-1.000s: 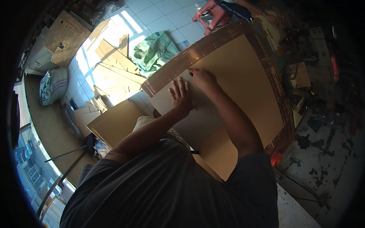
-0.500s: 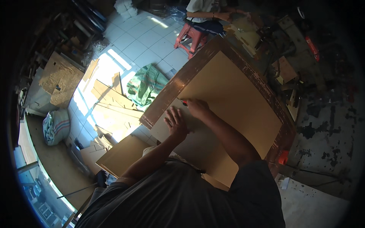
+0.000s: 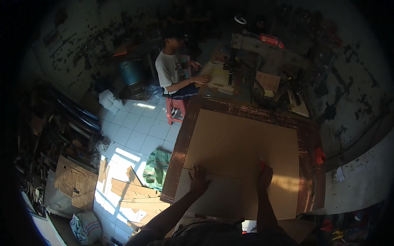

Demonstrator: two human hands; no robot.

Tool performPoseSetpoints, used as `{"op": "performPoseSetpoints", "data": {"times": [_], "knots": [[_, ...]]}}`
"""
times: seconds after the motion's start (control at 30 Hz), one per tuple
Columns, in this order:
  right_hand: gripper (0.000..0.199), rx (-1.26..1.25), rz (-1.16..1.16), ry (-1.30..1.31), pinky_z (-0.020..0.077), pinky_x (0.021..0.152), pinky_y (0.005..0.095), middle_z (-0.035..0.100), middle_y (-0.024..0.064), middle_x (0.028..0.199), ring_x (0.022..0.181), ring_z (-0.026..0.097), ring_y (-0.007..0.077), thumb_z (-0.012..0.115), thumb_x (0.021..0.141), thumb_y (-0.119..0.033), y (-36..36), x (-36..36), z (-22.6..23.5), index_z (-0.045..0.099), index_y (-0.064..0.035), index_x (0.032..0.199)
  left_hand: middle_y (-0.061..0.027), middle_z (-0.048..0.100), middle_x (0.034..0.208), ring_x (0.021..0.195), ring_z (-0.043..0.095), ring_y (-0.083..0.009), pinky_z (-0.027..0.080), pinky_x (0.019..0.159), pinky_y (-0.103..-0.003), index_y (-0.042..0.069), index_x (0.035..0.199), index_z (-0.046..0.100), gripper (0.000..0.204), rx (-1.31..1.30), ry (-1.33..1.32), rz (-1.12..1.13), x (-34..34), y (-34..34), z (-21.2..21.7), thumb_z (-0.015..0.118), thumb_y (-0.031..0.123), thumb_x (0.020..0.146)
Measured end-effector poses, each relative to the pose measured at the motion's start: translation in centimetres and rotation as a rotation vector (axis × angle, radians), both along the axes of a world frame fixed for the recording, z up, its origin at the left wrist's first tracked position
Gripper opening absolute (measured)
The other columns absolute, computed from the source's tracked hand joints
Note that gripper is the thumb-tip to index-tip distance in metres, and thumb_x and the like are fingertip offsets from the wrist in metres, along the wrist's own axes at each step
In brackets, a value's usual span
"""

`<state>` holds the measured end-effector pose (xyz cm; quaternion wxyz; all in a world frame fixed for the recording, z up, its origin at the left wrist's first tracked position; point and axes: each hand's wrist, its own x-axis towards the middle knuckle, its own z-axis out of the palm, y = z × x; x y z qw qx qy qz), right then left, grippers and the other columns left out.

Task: The person cuts cardboard sheets on a workbench using a ruler and a utility knife, then cuts around a smaller cardboard template with the utility knife.

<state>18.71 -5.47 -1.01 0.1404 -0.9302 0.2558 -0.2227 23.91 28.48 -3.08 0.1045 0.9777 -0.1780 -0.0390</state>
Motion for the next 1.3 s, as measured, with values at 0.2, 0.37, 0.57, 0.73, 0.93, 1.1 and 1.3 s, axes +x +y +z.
{"op": "performPoseSetpoints", "data": {"times": [0.2,0.37,0.57,0.73,0.93,1.1,1.3], "knots": [[0.028,-0.043,-0.334,-0.010,0.0504,0.088,0.0474,0.058,0.0186,0.108,0.100,0.059,0.0368,0.059,0.094,-0.015,-6.2,-0.3,-1.1,0.057,-0.0018,0.118,-0.0225,0.046,0.139,0.136,0.039,-0.0364,0.028,0.115,-0.057,-0.004,0.141,0.041,0.062,-0.279,-0.062,-0.111,7.2,-3.2,1.9,0.053,0.041,0.100],[0.039,-0.101,-0.287,-0.107,0.0505,0.084,0.0495,0.056,0.0179,0.114,0.105,0.056,0.0399,0.068,0.092,-0.022,-6.2,-0.6,-2.8,0.056,-0.0064,0.125,-0.0237,0.049,0.132,0.123,0.046,-0.0424,0.036,0.105,-0.055,0.002,0.130,0.051,0.053,-0.169,-0.273,-0.090,6.9,-2.8,-0.6,0.052,0.045,0.100],[0.051,0.038,-0.264,0.088,0.0471,0.090,0.0531,0.056,0.0180,0.120,0.110,0.056,0.0402,0.070,0.091,-0.023,-5.6,-1.3,1.2,0.051,-0.0095,0.136,-0.0215,0.045,0.134,0.128,0.042,-0.0384,0.033,0.108,-0.055,0.006,0.135,0.048,0.052,-0.081,-0.137,-0.094,5.9,-2.8,0.2,0.046,0.046,0.102],[0.047,-0.104,0.340,-0.289,0.0382,0.103,0.0573,0.051,0.0257,0.133,0.124,0.048,0.0462,0.068,0.092,-0.025,-2.8,-2.6,-1.3,0.050,-0.0057,0.131,-0.0230,0.040,0.142,0.133,0.038,-0.0395,0.031,0.109,-0.055,-0.003,0.135,0.046,0.062,-0.078,-0.224,-0.039,5.7,-3.2,-0.5,0.041,0.050,0.103],[0.038,-0.118,0.513,-0.128,0.0364,0.106,0.0591,0.046,0.0272,0.139,0.129,0.044,0.0460,0.069,0.092,-0.023,-1.1,-2.7,-0.9,0.055,-0.0035,0.121,-0.0223,0.036,0.148,0.136,0.035,-0.0397,0.028,0.112,-0.054,-0.006,0.137,0.044,0.069,-0.008,-0.191,-0.046,5.8,-3.0,-0.6,0.035,0.053,0.104],[0.037,-0.159,0.548,-0.086,0.0335,0.109,0.0596,0.045,0.0247,0.144,0.134,0.041,0.0462,0.071,0.090,-0.024,-0.6,-1.6,0.9,0.058,-0.0039,0.118,-0.0205,0.032,0.149,0.140,0.029,-0.0402,0.025,0.114,-0.055,-0.012,0.132,0.042,0.071,-0.057,-0.129,-0.046,5.7,-3.1,-0.2,0.040,0.052,0.103],[0.043,0.043,0.564,-0.038,0.0279,0.115,0.0599,0.039,0.0218,0.151,0.143,0.033,0.0437,0.072,0.089,-0.029,-0.3,-1.9,1.0,0.059,-0.0048,0.123,-0.0209,0.033,0.149,0.139,0.030,-0.0397,0.025,0.114,-0.055,-0.009,0.137,0.041,0.072,-0.039,-0.163,-0.071,6.0,-3.3,-0.6,0.037,0.054,0.103]]}}
